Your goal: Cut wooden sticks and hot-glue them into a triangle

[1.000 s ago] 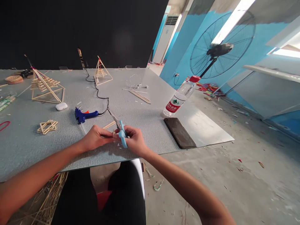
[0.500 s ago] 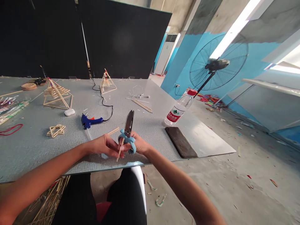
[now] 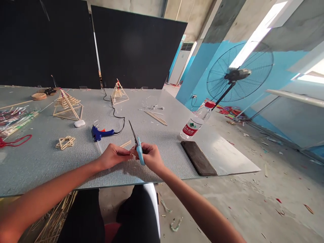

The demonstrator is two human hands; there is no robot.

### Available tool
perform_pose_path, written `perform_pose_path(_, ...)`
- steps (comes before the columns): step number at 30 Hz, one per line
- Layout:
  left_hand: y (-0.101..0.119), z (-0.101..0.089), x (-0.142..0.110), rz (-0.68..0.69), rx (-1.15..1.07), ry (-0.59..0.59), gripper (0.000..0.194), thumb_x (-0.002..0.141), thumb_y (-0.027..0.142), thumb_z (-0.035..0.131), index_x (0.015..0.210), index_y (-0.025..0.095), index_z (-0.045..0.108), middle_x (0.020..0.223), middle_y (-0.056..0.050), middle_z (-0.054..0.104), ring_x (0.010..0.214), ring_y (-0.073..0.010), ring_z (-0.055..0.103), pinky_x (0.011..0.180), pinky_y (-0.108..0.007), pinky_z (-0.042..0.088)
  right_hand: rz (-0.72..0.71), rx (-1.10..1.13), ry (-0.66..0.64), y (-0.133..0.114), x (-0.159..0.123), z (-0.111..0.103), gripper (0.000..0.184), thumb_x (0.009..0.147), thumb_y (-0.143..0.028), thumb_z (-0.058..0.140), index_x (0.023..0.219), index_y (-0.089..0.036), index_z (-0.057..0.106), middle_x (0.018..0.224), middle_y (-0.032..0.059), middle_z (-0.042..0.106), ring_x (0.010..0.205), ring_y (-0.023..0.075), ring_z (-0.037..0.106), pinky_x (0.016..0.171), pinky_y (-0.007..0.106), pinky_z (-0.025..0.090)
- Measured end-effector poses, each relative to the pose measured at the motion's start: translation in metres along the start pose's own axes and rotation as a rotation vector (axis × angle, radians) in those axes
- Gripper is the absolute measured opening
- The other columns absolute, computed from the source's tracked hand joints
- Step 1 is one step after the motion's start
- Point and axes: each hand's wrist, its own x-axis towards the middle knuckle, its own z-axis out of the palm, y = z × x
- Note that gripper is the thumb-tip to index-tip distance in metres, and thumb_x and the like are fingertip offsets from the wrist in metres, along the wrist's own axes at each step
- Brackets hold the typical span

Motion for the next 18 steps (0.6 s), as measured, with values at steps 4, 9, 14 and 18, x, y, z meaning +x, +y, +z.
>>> perform_pose_path(4, -0.0035, 0.0041, -0.0005, 0.009, 0.054, 0.010, 0.027, 0.083, 0.042, 0.076, 0.090, 0.017, 0.083, 0.072, -0.001, 0.074, 0.064, -0.0140, 0.062, 0.060, -0.024, 0.042, -0.006, -0.018, 0.033, 0.0064, -0.0028, 0.0024, 0.040, 0.060, -0.050, 0.090, 0.067, -0.017, 0.067, 0.061, 0.0009, 0.062, 0.055, 0.0114, 0.051, 0.052, 0.026, 0.043)
perform_pose_path(9, -0.0021, 0.0015, -0.0004, 0.043, 0.123, 0.004, 0.027, 0.082, 0.044, 0.077, 0.083, 0.018, 0.083, 0.071, -0.002, 0.074, 0.068, -0.0168, 0.065, 0.061, -0.025, 0.046, -0.009, -0.023, 0.030, 0.0082, -0.0003, 0.0014, 0.040, 0.058, -0.048, 0.091, 0.064, -0.017, 0.067, 0.062, 0.0006, 0.062, 0.056, 0.0111, 0.051, 0.054, 0.026, 0.044)
perform_pose_path(14, -0.0037, 0.0021, 0.0006, 0.066, 0.147, 0.029, 0.024, 0.081, 0.043, 0.078, 0.087, 0.020, 0.084, 0.079, -0.004, 0.078, 0.078, -0.0202, 0.069, 0.070, -0.027, 0.052, 0.008, -0.011, 0.019, 0.0108, -0.0037, 0.0011, 0.040, 0.060, -0.049, 0.089, 0.065, -0.017, 0.065, 0.063, 0.0013, 0.063, 0.054, 0.0109, 0.050, 0.052, 0.026, 0.043)
perform_pose_path(18, -0.0037, 0.0036, 0.0016, 0.055, 0.132, 0.029, 0.022, 0.081, 0.040, 0.078, 0.090, 0.020, 0.084, 0.084, -0.004, 0.080, 0.075, -0.0185, 0.070, 0.072, -0.027, 0.052, 0.014, -0.004, 0.019, 0.0103, -0.0039, 0.0014, 0.040, 0.061, -0.049, 0.088, 0.068, -0.016, 0.066, 0.058, -0.0001, 0.060, 0.051, 0.0097, 0.047, 0.048, 0.025, 0.039)
